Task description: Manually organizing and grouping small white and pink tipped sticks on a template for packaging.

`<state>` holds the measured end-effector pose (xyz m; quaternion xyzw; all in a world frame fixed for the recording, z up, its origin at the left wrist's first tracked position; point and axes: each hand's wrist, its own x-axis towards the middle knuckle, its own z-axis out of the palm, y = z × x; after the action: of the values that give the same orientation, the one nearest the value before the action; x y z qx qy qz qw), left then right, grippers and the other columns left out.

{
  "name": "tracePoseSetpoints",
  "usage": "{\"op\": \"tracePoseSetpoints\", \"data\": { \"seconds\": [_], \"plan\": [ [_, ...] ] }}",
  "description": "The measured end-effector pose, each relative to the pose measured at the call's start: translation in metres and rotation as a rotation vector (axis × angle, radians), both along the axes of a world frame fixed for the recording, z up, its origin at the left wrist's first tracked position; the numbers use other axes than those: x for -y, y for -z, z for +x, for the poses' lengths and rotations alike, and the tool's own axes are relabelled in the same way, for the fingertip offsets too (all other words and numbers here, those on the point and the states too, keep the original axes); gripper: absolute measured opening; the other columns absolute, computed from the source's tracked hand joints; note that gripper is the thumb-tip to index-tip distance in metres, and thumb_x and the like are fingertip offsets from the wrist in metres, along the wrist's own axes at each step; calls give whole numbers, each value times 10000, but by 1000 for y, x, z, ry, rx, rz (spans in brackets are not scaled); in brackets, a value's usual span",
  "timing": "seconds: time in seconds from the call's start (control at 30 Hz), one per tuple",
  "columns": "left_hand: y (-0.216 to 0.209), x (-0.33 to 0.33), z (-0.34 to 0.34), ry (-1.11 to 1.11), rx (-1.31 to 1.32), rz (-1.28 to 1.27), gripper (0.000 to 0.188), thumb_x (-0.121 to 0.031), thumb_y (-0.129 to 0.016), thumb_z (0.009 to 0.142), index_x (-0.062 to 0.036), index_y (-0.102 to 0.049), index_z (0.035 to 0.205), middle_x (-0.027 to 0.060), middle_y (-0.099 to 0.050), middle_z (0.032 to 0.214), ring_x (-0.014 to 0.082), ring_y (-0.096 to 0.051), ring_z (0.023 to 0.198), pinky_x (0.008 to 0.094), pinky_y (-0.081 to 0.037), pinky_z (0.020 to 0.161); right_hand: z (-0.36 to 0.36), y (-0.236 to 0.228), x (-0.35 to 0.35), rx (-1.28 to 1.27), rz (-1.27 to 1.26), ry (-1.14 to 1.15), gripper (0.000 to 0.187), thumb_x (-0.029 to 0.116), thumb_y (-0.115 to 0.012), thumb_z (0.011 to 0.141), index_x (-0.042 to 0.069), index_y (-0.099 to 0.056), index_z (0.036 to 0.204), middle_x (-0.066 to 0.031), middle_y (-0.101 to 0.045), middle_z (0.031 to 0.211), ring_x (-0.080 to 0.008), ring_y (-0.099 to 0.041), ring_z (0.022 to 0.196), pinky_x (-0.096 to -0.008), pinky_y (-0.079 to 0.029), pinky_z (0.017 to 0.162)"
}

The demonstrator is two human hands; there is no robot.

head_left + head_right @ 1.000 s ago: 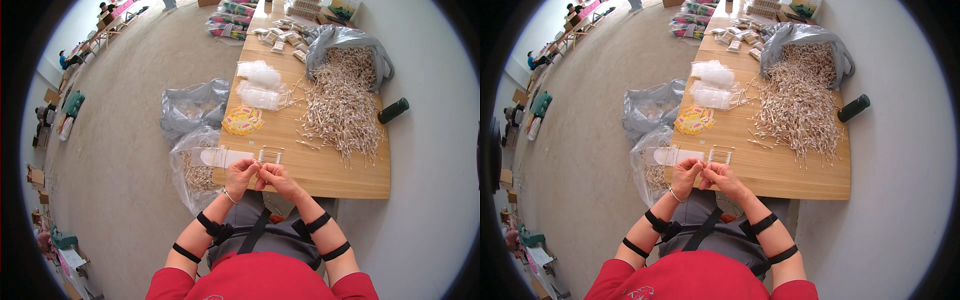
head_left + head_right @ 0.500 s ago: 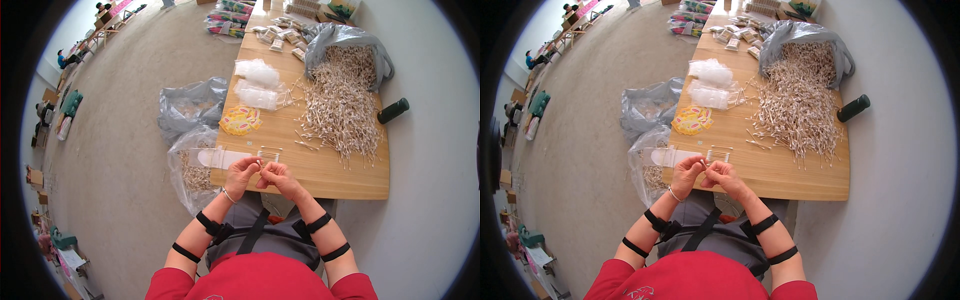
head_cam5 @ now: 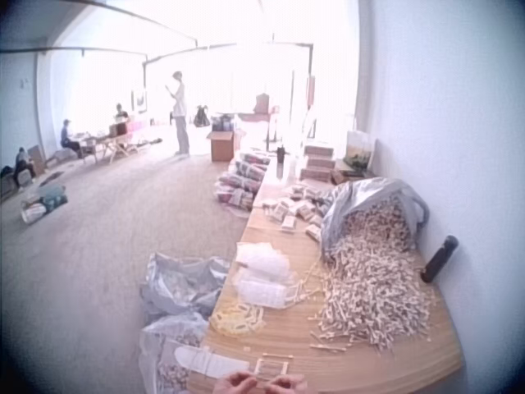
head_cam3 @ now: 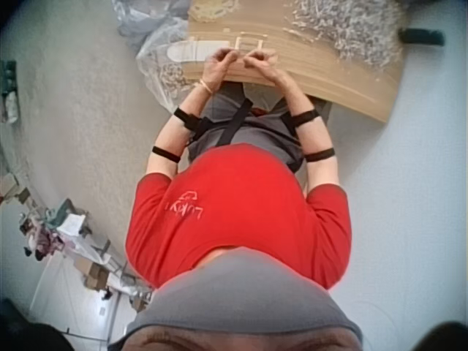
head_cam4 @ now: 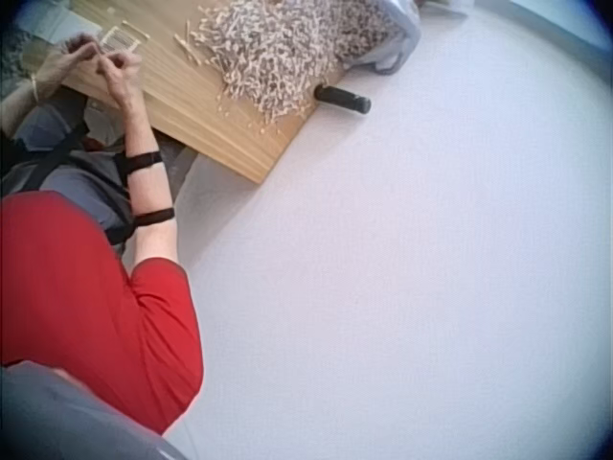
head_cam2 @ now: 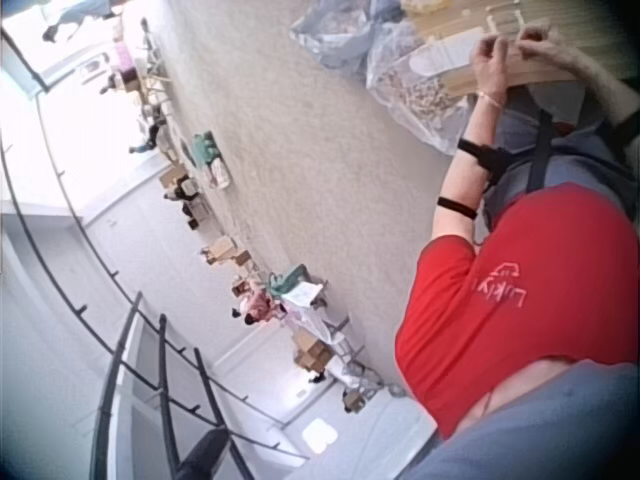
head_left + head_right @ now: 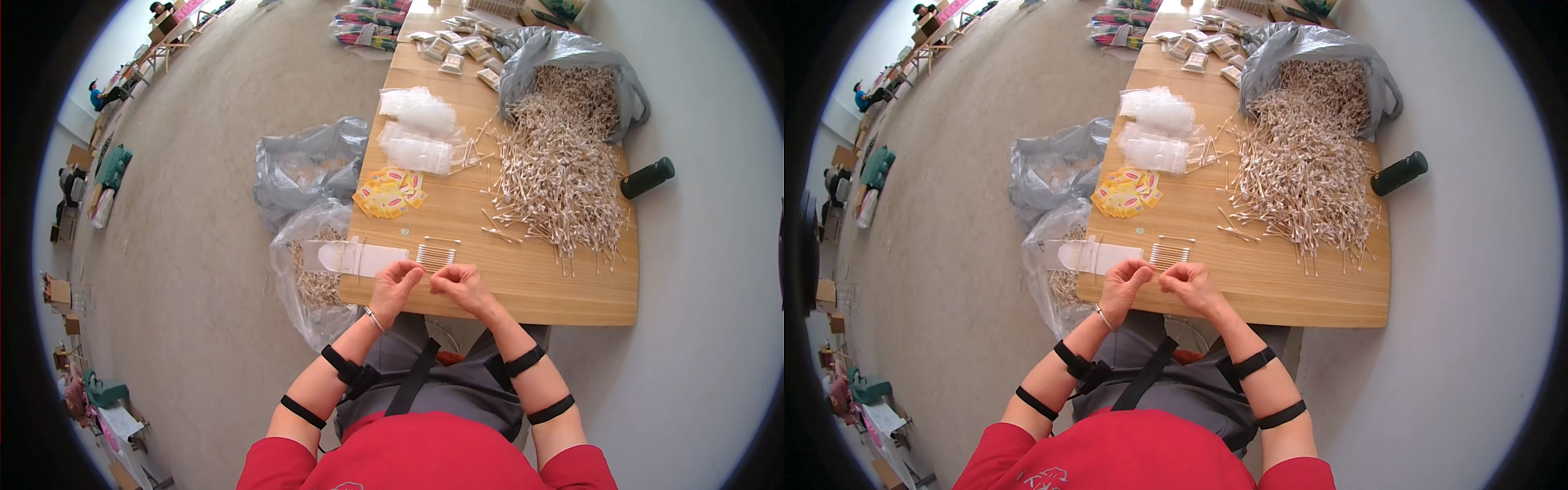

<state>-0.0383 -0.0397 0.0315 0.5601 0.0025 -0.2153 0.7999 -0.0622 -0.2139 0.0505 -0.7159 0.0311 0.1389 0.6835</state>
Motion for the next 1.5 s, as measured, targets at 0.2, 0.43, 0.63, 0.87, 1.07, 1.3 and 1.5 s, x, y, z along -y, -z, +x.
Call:
{"op": "tracePoseSetpoints", "data": {
  "seconds": [0.2,0.43,0.63,0.87,1.07,1.3,1.5],
  "plan": [
    [17,0,23,-271,107,153,234,-96,-586,894,-15,-540,1110,49,-617,1003,95,-567,907,222,-463,806,32,7,4,362,-838,167,92,176,-703,719,99,-694,769,-53,-593,787,-257,-534,833,-373,-445,756],
    [20,8,36,-277,120,234,263,-48,-561,890,-3,-526,1147,59,-600,1055,106,-558,956,231,-464,836,43,17,7,448,-1001,240,199,167,-727,690,128,-678,879,-35,-536,942,-240,-479,944,-362,-416,816],
    [32,16,39,-306,213,201,346,19,-501,888,13,-466,1232,99,-546,1174,155,-532,1083,267,-424,941,39,25,6,508,-991,340,194,151,-718,697,130,-664,883,-32,-529,956,-245,-475,957,-377,-413,812],
    [39,25,35,-268,213,200,362,43,-482,885,26,-447,1245,113,-522,1224,184,-503,1152,292,-392,997,41,29,2,510,-1025,305,83,127,-693,713,116,-649,782,-31,-527,951,-244,-474,958,-386,-412,798],
    [40,20,34,-276,210,155,348,41,-483,885,27,-462,1232,104,-538,1203,173,-516,1131,286,-395,993,49,21,-1,435,-1059,243,61,132,-689,711,110,-638,738,-40,-520,940,-247,-470,964,-384,-416,805],
    [24,19,28,-335,287,314,284,-27,-546,886,28,-532,1164,84,-587,1100,129,-569,977,252,-465,855,46,19,-1,517,-1162,189,95,108,-652,735,104,-591,808,-44,-523,938,-246,-472,936,-380,-410,784],
    [4,15,27,-294,154,186,228,-140,-641,864,8,-604,1034,39,-640,869,81,-585,737,204,-478,647,27,-12,-18,661,-1036,223,111,91,-634,741,110,-560,820,-37,-536,851,-239,-492,886,-372,-397,760]
  ]
}}
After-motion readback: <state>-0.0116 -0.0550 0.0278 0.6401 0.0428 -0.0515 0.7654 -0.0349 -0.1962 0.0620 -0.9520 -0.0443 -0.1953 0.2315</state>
